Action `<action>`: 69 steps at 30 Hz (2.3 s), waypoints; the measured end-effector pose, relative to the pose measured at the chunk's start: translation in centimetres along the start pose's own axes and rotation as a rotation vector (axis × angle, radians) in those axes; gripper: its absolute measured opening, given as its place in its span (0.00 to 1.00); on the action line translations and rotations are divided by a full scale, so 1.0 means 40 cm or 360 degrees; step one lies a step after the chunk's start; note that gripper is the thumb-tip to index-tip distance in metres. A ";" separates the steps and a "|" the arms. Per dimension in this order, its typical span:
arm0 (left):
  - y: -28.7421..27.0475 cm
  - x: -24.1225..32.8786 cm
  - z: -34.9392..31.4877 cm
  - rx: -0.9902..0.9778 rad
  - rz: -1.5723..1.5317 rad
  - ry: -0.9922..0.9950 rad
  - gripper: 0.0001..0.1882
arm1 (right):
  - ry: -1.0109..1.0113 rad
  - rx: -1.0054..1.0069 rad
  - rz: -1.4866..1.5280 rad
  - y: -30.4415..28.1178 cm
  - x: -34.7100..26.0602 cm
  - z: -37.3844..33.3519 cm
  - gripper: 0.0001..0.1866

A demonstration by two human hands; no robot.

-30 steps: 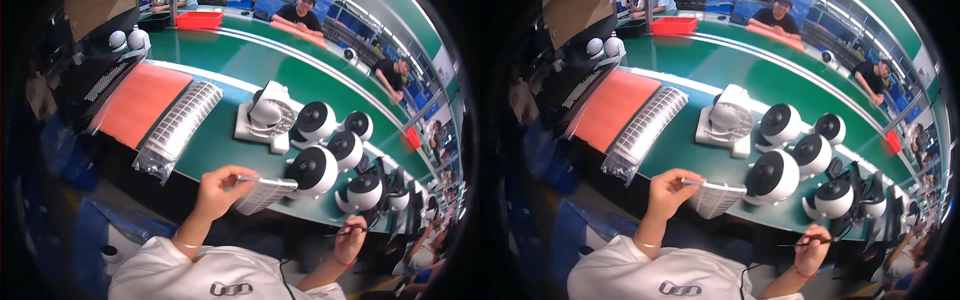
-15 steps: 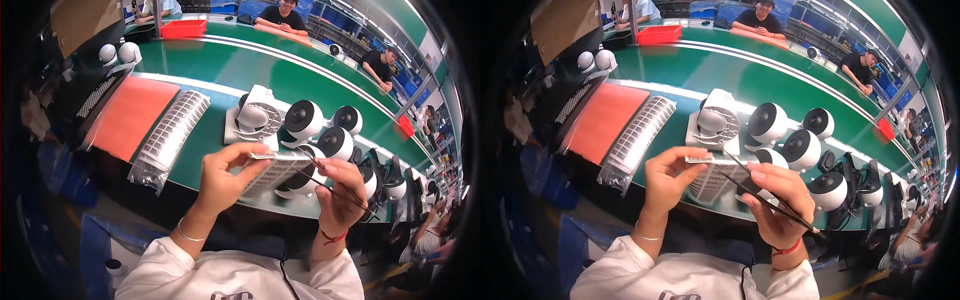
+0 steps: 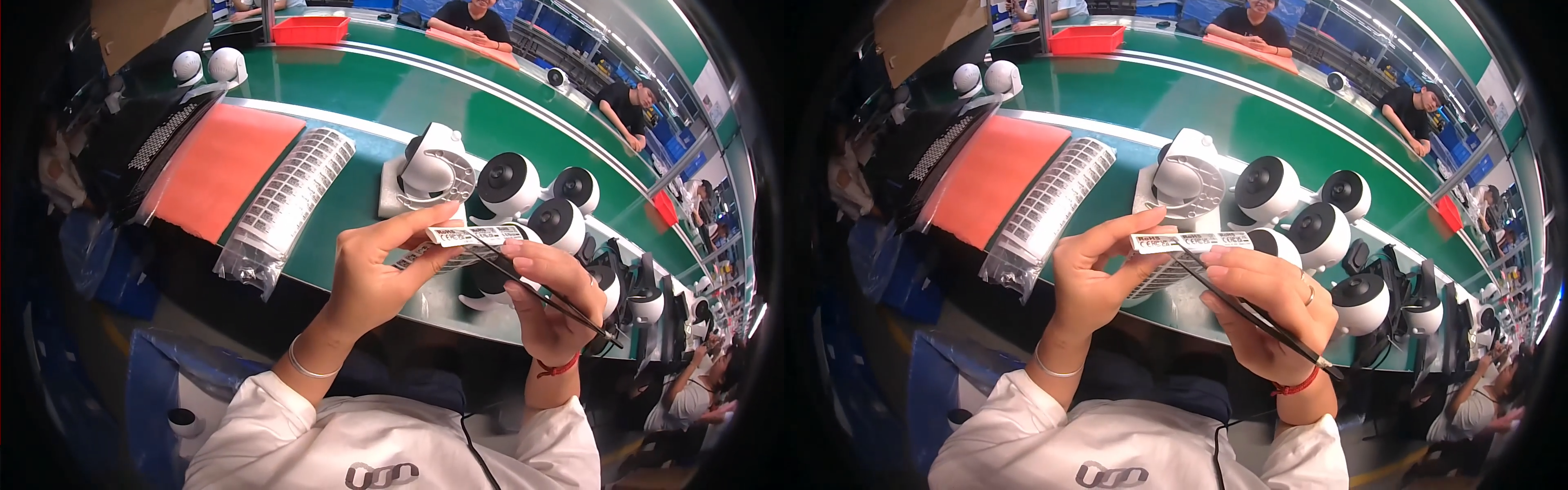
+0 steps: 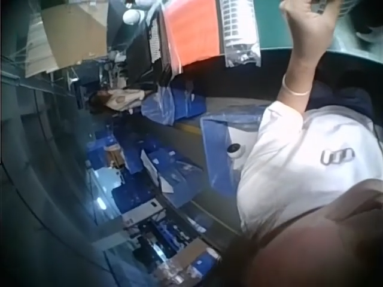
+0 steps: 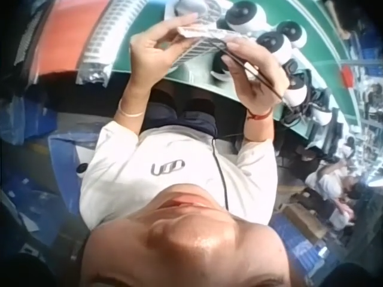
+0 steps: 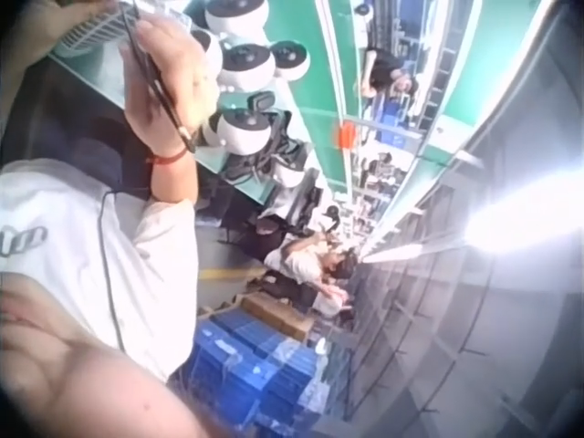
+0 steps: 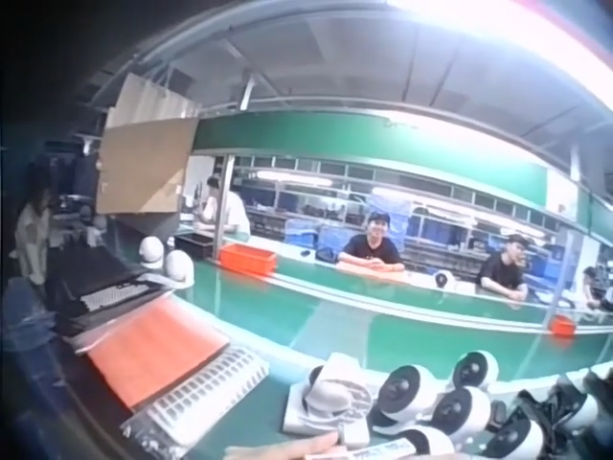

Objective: Applying small adhesive labels to the base of security cameras on an assembly line.

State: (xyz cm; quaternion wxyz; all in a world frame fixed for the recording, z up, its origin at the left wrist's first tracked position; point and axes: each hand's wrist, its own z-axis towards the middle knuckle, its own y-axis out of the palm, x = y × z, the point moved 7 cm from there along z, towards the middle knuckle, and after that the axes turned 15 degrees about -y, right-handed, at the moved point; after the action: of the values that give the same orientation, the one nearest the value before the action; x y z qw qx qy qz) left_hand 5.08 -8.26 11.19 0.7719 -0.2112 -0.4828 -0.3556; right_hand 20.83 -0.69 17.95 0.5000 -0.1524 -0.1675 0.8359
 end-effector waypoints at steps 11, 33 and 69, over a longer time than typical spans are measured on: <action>-0.021 -0.021 -0.011 -0.0112 0.0090 0.0069 0.24 | 0.0368 0.0032 0.0210 0.027 0.027 -0.025 0.10; -0.041 -0.368 0.076 -0.0669 0.0732 -0.0909 0.45 | 0.0238 -0.0394 -0.0633 0.237 0.189 -0.233 0.18; -0.041 -0.413 0.076 -0.0617 0.0345 -0.0876 0.46 | 0.0124 -0.0586 -0.0586 0.276 0.258 -0.227 0.12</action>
State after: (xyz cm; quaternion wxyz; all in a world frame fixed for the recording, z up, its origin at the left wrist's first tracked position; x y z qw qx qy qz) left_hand -2.59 -1.61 -2.30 0.5917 -0.4916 -0.5710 -0.2865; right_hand 11.32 4.71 4.12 0.6137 -0.2397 -0.3224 0.6797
